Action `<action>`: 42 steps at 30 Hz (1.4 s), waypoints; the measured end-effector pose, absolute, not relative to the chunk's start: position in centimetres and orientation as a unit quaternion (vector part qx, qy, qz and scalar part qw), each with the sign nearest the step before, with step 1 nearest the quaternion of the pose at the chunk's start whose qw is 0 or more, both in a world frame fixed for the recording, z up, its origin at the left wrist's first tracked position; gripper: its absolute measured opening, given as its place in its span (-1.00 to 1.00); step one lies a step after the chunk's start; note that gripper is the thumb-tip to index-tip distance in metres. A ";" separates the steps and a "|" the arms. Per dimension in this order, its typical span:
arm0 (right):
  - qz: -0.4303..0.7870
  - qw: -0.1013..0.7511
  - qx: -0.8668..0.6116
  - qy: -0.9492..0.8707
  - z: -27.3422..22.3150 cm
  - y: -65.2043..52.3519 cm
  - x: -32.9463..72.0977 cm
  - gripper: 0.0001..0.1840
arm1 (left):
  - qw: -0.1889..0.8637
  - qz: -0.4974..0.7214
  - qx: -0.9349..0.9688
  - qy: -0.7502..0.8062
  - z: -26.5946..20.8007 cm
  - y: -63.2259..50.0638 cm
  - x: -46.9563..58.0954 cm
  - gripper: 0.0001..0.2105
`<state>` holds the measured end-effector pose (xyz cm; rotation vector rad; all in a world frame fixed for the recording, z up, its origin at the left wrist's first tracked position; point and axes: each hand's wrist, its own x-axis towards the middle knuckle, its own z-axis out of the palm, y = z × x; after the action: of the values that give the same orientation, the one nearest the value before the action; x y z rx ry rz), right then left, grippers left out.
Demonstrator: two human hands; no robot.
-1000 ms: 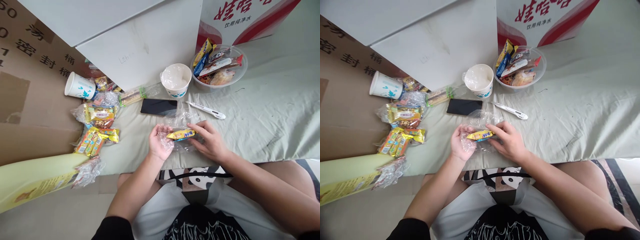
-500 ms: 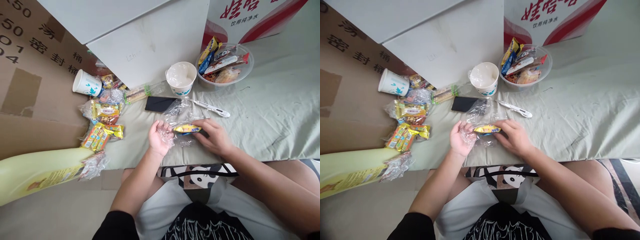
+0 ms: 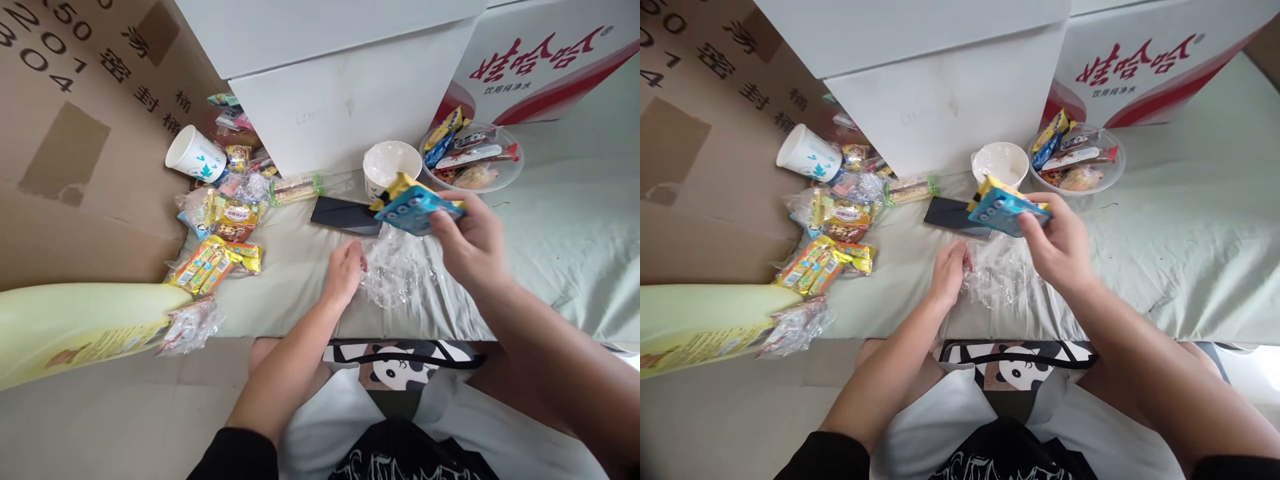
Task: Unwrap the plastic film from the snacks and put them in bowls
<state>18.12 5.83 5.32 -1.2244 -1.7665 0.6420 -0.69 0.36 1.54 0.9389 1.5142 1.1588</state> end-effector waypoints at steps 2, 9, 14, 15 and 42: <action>0.249 0.394 -0.492 -0.735 6.3 7.2 15.6 -0.68 | 0.483 0.475 0.396 0.620 1.7 0.3 -0.6 -0.61; 0.248 0.356 -0.479 -0.763 5.0 11.5 10.5 -0.74 | 0.498 0.483 0.376 0.615 2.1 0.4 -1.0 -0.62; 0.247 0.410 -0.516 -0.710 4.2 11.6 13.3 -0.78 | 0.511 0.496 0.359 0.603 1.8 0.4 -1.6 -0.64; 0.254 0.414 -0.525 -0.699 4.4 11.5 14.3 -0.79 | 0.512 0.498 0.358 0.601 1.7 0.5 -1.6 -0.64; -0.039 0.304 -0.653 -0.692 10.2 16.4 24.8 -0.67 | 0.533 0.514 0.310 0.596 2.6 0.7 -1.5 -0.69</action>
<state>24.78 16.35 10.16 -1.7312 -1.8350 -0.1021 -1.53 0.69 2.57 0.7399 1.4210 1.2241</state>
